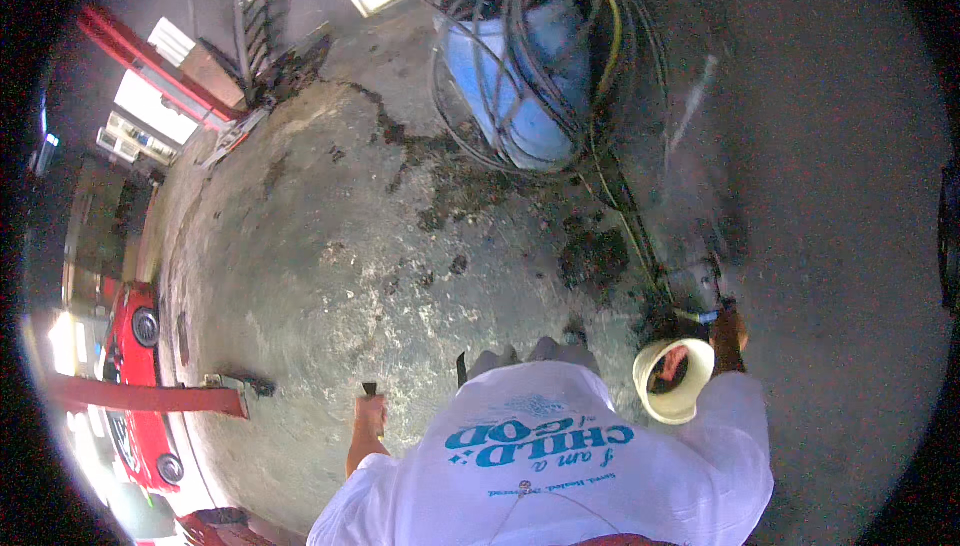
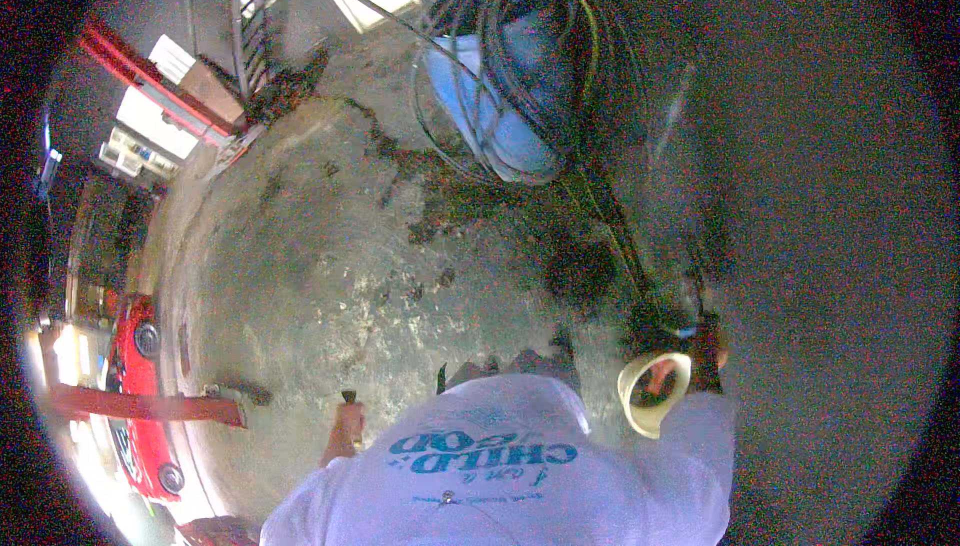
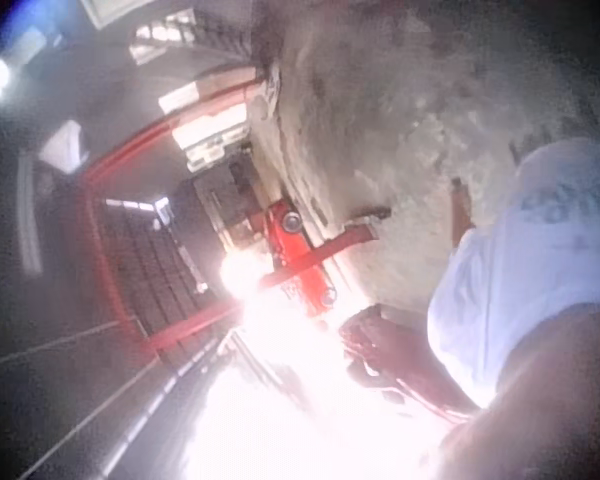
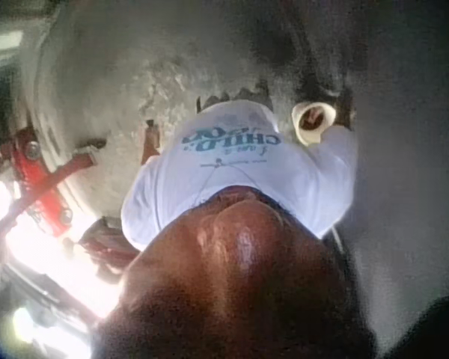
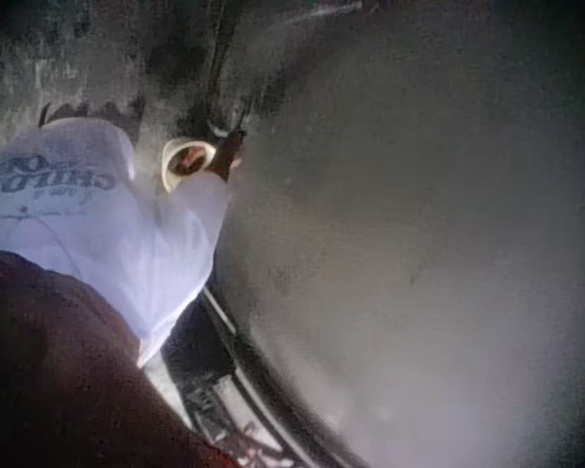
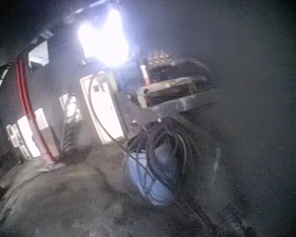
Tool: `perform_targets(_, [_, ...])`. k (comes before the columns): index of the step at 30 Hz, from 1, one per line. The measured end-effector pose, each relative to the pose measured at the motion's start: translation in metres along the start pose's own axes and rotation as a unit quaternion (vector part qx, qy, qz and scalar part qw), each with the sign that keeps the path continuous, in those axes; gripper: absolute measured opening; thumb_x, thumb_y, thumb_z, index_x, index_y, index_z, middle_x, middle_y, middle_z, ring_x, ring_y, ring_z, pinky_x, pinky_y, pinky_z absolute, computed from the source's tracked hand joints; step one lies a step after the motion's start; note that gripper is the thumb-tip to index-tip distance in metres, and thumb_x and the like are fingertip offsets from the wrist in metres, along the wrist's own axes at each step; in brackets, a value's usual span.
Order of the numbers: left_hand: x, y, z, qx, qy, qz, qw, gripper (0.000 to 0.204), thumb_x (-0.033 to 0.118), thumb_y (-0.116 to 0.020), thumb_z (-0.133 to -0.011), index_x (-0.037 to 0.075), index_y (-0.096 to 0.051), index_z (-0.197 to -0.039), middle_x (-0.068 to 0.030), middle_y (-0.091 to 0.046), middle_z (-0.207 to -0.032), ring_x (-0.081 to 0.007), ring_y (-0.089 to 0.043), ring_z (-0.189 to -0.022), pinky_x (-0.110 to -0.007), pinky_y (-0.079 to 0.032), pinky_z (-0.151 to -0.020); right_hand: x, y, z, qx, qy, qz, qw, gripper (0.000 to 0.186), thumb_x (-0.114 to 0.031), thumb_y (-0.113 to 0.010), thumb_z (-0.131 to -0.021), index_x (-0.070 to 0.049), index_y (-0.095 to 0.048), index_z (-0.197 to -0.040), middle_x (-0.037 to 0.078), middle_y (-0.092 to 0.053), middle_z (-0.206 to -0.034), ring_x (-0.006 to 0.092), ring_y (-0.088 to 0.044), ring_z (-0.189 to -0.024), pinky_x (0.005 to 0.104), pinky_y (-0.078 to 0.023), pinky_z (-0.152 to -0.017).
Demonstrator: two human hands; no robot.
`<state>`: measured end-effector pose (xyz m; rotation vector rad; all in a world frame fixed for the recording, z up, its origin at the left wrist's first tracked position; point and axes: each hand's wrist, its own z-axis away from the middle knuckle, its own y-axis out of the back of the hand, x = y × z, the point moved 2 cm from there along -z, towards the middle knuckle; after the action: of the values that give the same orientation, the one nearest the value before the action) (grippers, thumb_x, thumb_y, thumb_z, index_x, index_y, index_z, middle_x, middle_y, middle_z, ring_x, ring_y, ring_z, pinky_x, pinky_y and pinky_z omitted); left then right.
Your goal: The person sands the surface of a car hood using a sanding block. They repeatedly rub the block across the hood, occasionally dipping it into a bucket of liquid. The hood is partially masked with newspaper and tape.
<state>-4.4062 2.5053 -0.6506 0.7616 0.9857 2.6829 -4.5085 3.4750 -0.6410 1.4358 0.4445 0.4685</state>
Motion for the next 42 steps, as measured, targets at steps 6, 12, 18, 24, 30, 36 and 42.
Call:
perform_targets(6, [-0.037,-0.002,0.031,-0.016,-0.082,-0.004,0.997,0.026,0.025,-0.067,-0.085,0.005,-0.059,-0.071,-0.0067,-0.055,-0.056,-0.0186,-0.054,-0.046,-0.036,-0.040,-0.044,-0.034,-0.014,-0.022,0.013,-0.007,0.004,1.000,0.030,-0.032,-0.056,-0.104,-0.009,-0.072,-0.115,0.016,-0.073,-0.124,0.0353,-0.071,-0.106,0.0470,-0.059,-0.083])
perform_targets(12, [-0.036,-0.029,-0.004,0.034,0.094,0.192,0.976,0.023,0.021,-0.068,-0.084,0.005,-0.059,-0.071,-0.0045,-0.049,-0.056,-0.0171,-0.051,-0.046,-0.036,-0.039,-0.042,-0.050,0.004,0.002,0.149,0.014,0.012,0.989,0.031,-0.034,-0.056,-0.105,-0.009,-0.071,-0.115,0.017,-0.072,-0.125,0.0375,-0.071,-0.106,0.0484,-0.059,-0.084])
perform_targets(18, [-0.111,0.013,-0.116,0.022,-0.044,0.147,0.988,0.016,0.019,-0.069,-0.083,0.005,-0.061,-0.080,-0.0043,-0.051,-0.058,-0.0178,-0.051,-0.045,-0.037,-0.040,-0.041,-0.125,-0.065,0.126,0.098,0.044,0.043,0.993,0.032,-0.036,-0.055,-0.105,-0.010,-0.070,-0.116,0.018,-0.072,-0.125,0.0397,-0.071,-0.106,0.0497,-0.058,-0.086])
perform_targets(24, [0.042,0.060,-0.220,-0.049,0.175,0.280,0.943,0.017,0.021,-0.068,-0.084,0.005,-0.062,-0.080,-0.0071,-0.056,-0.058,-0.0198,-0.053,-0.043,-0.037,-0.043,-0.040,-0.376,-0.173,0.250,-0.256,0.161,0.078,0.950,0.033,-0.038,-0.055,-0.105,-0.011,-0.070,-0.117,0.019,-0.071,-0.126,0.0418,-0.071,-0.106,0.0510,-0.058,-0.087])
perform_targets(30, [0.151,0.090,-0.431,-0.094,-0.047,0.057,0.993,0.030,0.026,-0.066,-0.086,0.003,-0.062,-0.068,-0.0075,-0.059,-0.056,-0.0219,-0.058,-0.043,-0.039,-0.044,-0.042,-0.621,-0.158,0.233,-0.109,0.468,0.008,0.877,0.041,-0.041,-0.059,-0.101,-0.007,-0.069,-0.121,0.022,-0.071,-0.126,0.0473,-0.070,-0.104,0.0491,-0.058,-0.089])
perform_targets(36, [0.396,0.135,-0.530,-0.055,-0.235,0.000,0.970,0.027,0.026,-0.068,-0.088,0.002,-0.069,-0.076,-0.0024,-0.058,-0.058,-0.0171,-0.060,-0.050,-0.038,-0.045,-0.048,-0.745,-0.134,0.211,-0.242,0.214,-0.311,0.894,0.035,-0.031,-0.072,-0.095,-0.004,-0.071,-0.118,0.013,-0.074,-0.116,0.0270,-0.072,-0.091,0.0382,-0.059,-0.075])
perform_targets(42, [0.470,0.248,-0.638,-0.042,-0.150,0.061,0.986,0.026,0.024,-0.069,-0.090,0.004,-0.066,-0.074,-0.0051,-0.058,-0.056,-0.0198,-0.060,-0.048,-0.037,-0.045,-0.047,-0.948,-0.074,0.206,-0.407,0.148,-0.569,0.699,0.020,-0.030,-0.070,-0.098,-0.010,-0.070,-0.098,0.005,-0.073,-0.099,0.0089,-0.056,-0.063,0.0258,-0.041,-0.054])
